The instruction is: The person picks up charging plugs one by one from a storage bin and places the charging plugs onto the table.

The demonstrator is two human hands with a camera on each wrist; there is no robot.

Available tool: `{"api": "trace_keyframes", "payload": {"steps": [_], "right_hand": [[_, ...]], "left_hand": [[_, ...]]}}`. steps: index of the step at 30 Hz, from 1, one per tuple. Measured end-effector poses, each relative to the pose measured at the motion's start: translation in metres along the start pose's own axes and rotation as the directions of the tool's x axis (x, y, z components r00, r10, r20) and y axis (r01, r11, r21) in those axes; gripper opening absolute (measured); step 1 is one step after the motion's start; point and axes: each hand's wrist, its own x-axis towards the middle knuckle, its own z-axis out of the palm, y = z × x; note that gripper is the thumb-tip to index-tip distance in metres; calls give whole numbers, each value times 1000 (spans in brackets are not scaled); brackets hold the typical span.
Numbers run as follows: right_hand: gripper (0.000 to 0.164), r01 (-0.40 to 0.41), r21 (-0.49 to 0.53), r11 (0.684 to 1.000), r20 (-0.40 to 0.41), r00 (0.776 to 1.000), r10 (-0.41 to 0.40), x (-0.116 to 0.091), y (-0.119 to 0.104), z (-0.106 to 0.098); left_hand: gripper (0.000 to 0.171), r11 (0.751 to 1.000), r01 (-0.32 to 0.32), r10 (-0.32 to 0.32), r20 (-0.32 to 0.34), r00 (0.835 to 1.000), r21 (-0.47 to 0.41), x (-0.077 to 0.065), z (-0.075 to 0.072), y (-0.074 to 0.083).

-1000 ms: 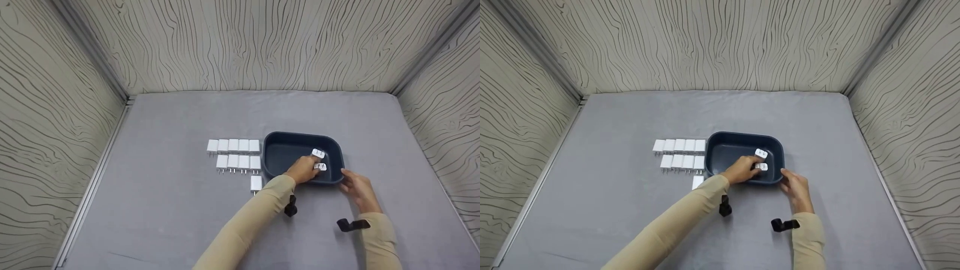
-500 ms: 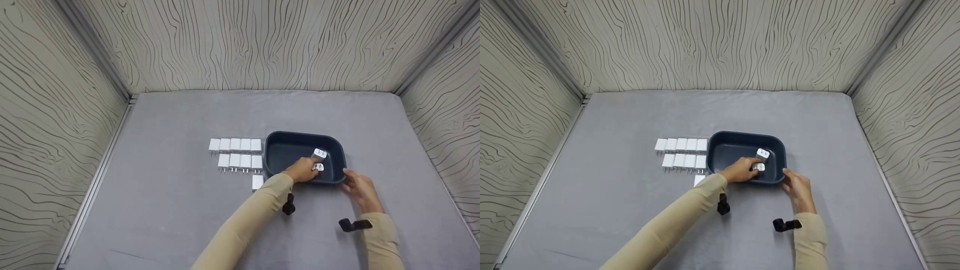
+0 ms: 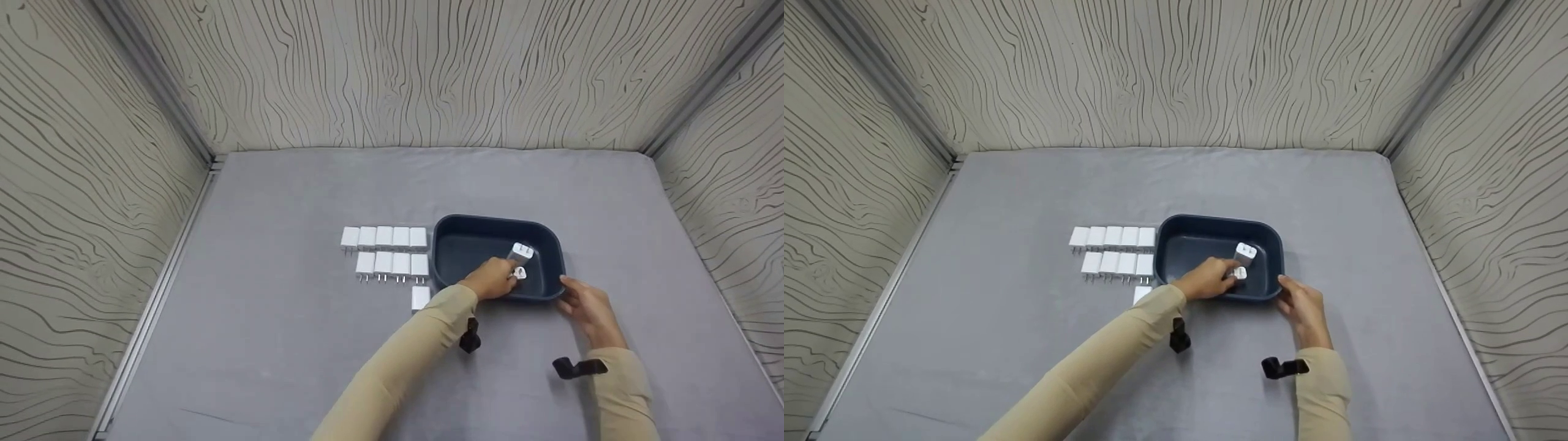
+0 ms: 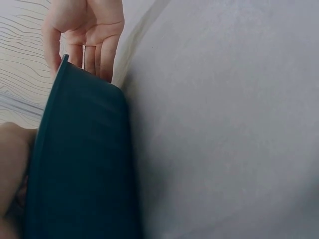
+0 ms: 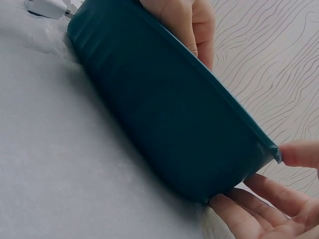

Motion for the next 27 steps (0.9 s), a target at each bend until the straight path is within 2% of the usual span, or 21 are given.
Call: {"api": "trace_keyframes", "payload": {"steps": [7, 13, 19, 27], "right_hand": [[15, -6, 16, 1000, -1, 1000, 6, -2, -1, 1], [16, -13, 31, 999, -5, 1000, 13, -3, -3, 2], [20, -27, 81, 996, -18, 999, 29, -3, -5, 3], [19, -7, 41, 999, -13, 1000, 7, -4, -3, 3]], "left_hand": [[21, 1000, 23, -23, -16, 1000, 18, -1, 0, -2], [23, 999, 40, -41, -33, 999, -32, -3, -2, -3], [23, 997, 13, -18, -65, 998, -75, -9, -8, -3], [29, 997, -18, 11, -90, 996, -77, -17, -10, -5]]}}
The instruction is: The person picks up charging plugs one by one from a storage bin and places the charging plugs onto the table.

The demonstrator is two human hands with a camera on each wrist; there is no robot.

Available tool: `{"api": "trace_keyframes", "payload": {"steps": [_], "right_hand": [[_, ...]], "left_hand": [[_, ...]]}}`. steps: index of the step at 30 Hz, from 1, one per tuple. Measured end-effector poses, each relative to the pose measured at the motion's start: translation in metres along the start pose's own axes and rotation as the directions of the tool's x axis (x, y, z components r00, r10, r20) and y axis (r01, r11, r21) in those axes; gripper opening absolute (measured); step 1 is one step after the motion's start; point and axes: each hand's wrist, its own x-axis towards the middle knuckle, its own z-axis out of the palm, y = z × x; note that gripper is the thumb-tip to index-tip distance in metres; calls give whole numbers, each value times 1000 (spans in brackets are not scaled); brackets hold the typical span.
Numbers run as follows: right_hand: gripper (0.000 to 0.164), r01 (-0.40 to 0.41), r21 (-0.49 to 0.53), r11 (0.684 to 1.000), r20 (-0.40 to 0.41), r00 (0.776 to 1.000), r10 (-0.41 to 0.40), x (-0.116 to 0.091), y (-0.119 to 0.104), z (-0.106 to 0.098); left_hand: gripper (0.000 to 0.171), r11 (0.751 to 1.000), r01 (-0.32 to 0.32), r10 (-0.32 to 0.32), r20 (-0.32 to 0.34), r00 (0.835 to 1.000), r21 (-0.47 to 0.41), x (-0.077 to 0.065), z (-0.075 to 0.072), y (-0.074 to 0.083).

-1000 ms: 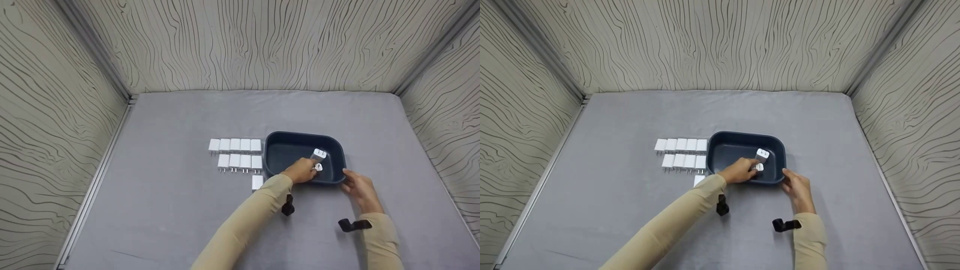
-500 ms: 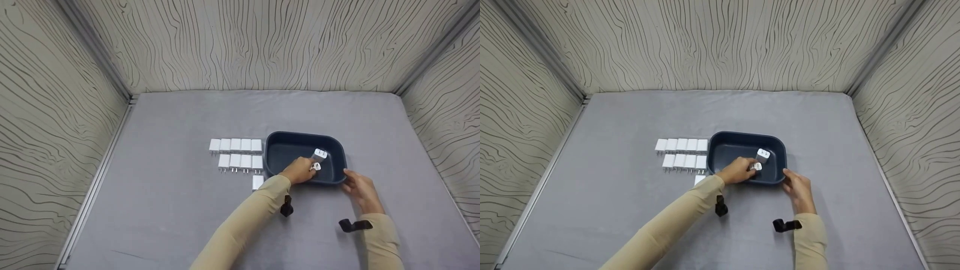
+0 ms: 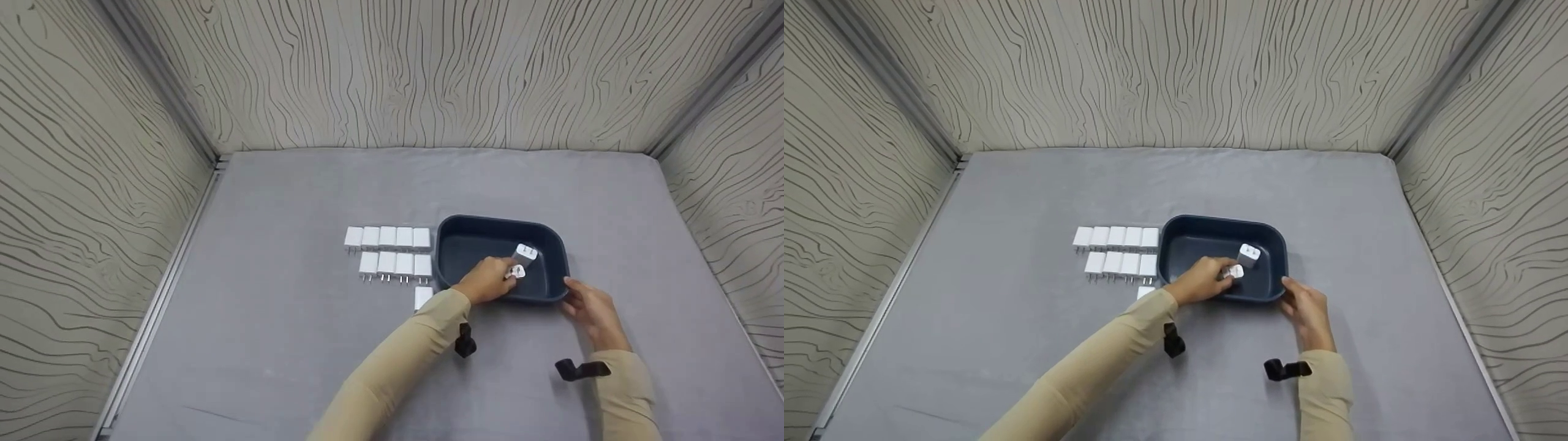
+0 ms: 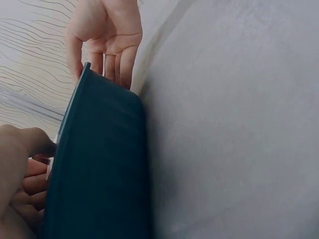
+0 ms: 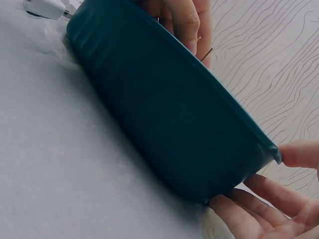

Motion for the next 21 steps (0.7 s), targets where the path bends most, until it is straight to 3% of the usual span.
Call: {"api": "trace_keyframes", "payload": {"steps": [13, 21], "right_hand": [[18, 12, -13, 1000, -1, 1000, -12, 1, 1, -1], [21, -12, 37, 999, -1, 1000, 12, 0, -1, 0]], "left_hand": [[37, 999, -39, 38, -45, 998, -34, -13, -5, -4], [36, 998, -52, 48, -85, 995, -43, -21, -6, -7]]}}
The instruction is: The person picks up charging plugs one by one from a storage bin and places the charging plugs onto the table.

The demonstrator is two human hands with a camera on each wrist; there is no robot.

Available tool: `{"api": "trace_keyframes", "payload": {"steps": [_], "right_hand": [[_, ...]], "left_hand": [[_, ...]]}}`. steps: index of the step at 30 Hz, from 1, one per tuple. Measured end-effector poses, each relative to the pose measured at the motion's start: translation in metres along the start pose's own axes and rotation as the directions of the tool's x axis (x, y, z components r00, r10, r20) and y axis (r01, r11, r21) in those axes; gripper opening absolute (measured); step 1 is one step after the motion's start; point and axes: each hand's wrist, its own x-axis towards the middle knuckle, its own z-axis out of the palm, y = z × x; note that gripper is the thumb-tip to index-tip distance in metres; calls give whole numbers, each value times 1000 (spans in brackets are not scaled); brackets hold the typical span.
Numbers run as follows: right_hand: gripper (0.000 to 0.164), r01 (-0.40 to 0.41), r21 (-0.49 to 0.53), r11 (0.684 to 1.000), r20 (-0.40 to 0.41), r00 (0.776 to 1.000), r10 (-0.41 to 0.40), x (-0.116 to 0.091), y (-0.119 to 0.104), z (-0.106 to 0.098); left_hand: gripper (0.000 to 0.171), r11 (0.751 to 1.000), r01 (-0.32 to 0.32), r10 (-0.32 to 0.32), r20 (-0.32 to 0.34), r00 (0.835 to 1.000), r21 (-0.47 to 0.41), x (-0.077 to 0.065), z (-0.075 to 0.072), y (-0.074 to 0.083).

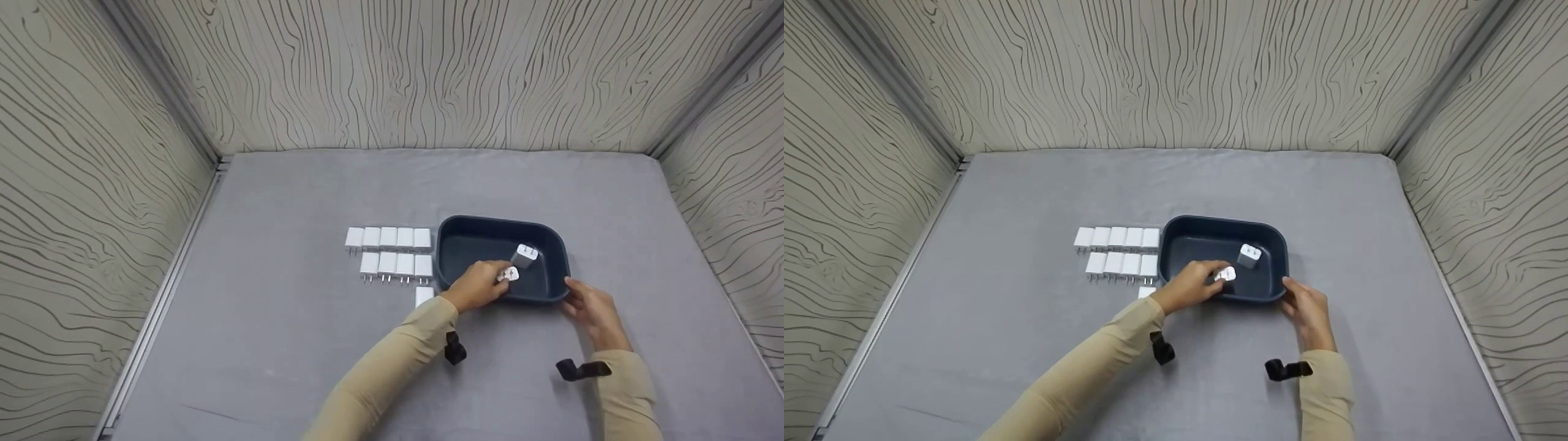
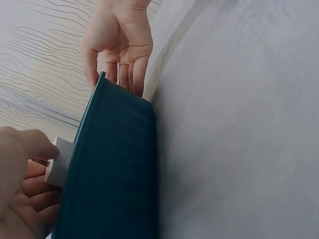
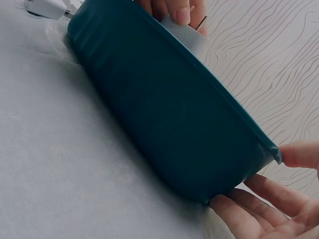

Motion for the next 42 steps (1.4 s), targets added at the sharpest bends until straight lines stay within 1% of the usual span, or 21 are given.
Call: {"api": "trace_keyframes", "payload": {"steps": [2, 6, 10, 14, 21, 27, 31, 34, 39, 42], "right_hand": [[21, -10, 4, 1000, -5, 1000, 10, 0, 0, 0], [20, -11, -28, 1000, -11, 1000, 11, 1, -1, 0], [21, -7, -50, 999, -12, 1000, 7, 1, 0, 0], [20, -5, -54, 999, -7, 1000, 5, 1, 0, 0], [20, -13, -29, 1000, -12, 1000, 13, 2, 0, 0], [20, -1, -30, 1000, 10, 1000, 1, 2, 1, 0], [20, -1, -20, 1000, 18, 1000, 1, 2, 2, -1], [17, -1, -32, 999, 7, 1000, 1, 2, 2, -1], [14, 0, -91, 996, -18, 1000, -1, 3, 3, -1], [14, -3, -98, 995, -21, 1000, 1, 3, 3, -2]], "left_hand": [[36, 1000, -12, 12, -12, 1000, -2, -2, -1, -1], [34, 999, -36, 36, -45, 998, -7, -7, -3, -3], [32, 998, -54, 52, -63, 997, -19, -11, -4, -4], [33, 999, -42, 40, -66, 997, -27, -15, -4, -5], [33, 999, -31, 29, -86, 996, -22, -20, -5, -7], [34, 999, -20, 17, -108, 994, -26, -24, -6, -10], [33, 998, -19, 12, -125, 992, -53, -27, -6, -12], [33, 998, -20, 11, -137, 991, -66, -30, -6, -14], [33, 997, -19, 8, -160, 987, -72, -35, -6, -17], [33, 996, -18, 3, -172, 985, -89, -38, -7, -18]]}}
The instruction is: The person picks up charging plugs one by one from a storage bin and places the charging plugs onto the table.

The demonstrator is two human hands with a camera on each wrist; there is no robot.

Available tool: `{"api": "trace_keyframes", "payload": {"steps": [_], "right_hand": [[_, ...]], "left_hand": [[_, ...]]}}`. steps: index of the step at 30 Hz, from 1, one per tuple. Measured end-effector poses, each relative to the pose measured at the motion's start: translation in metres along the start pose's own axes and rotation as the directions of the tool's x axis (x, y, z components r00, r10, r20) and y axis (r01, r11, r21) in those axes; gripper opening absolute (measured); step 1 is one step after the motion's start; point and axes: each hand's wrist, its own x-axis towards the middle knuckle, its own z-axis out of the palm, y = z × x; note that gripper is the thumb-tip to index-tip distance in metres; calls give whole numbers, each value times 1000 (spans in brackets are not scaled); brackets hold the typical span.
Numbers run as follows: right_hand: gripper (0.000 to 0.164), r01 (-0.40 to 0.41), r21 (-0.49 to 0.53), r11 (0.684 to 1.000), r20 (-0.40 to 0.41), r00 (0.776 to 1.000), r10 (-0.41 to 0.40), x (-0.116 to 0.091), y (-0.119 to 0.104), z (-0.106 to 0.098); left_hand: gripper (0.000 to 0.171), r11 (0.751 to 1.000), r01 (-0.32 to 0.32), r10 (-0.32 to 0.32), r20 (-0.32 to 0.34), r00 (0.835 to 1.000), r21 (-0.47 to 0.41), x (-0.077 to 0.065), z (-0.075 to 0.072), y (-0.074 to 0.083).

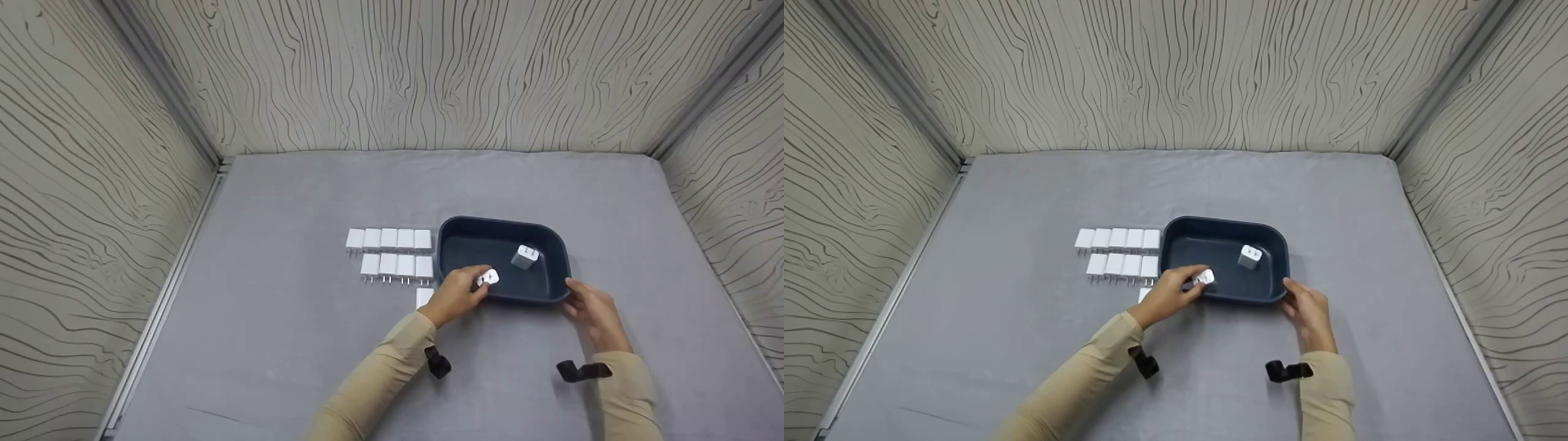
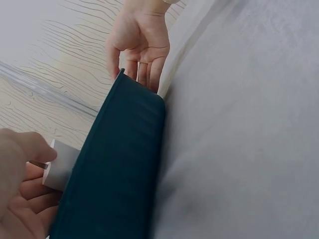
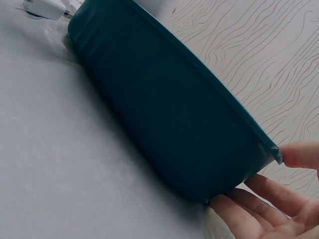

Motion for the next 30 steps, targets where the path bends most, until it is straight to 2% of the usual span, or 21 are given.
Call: {"api": "trace_keyframes", "payload": {"steps": [7, 16, 30], "right_hand": [[12, 5, -11, 1000, 6, 1000, -5, 0, 0, -1], [16, 2, 66, 998, 19, 1000, -3, -1, 0, 0], [17, -11, 83, 996, 21, 1000, 9, -2, -1, 0]], "left_hand": [[34, 999, 19, -20, -45, 999, -29, -6, -6, -3], [34, 998, 27, -32, -95, 995, -60, -13, -12, -6], [35, 994, 43, -53, -94, 994, -98, -22, -20, -9]]}}
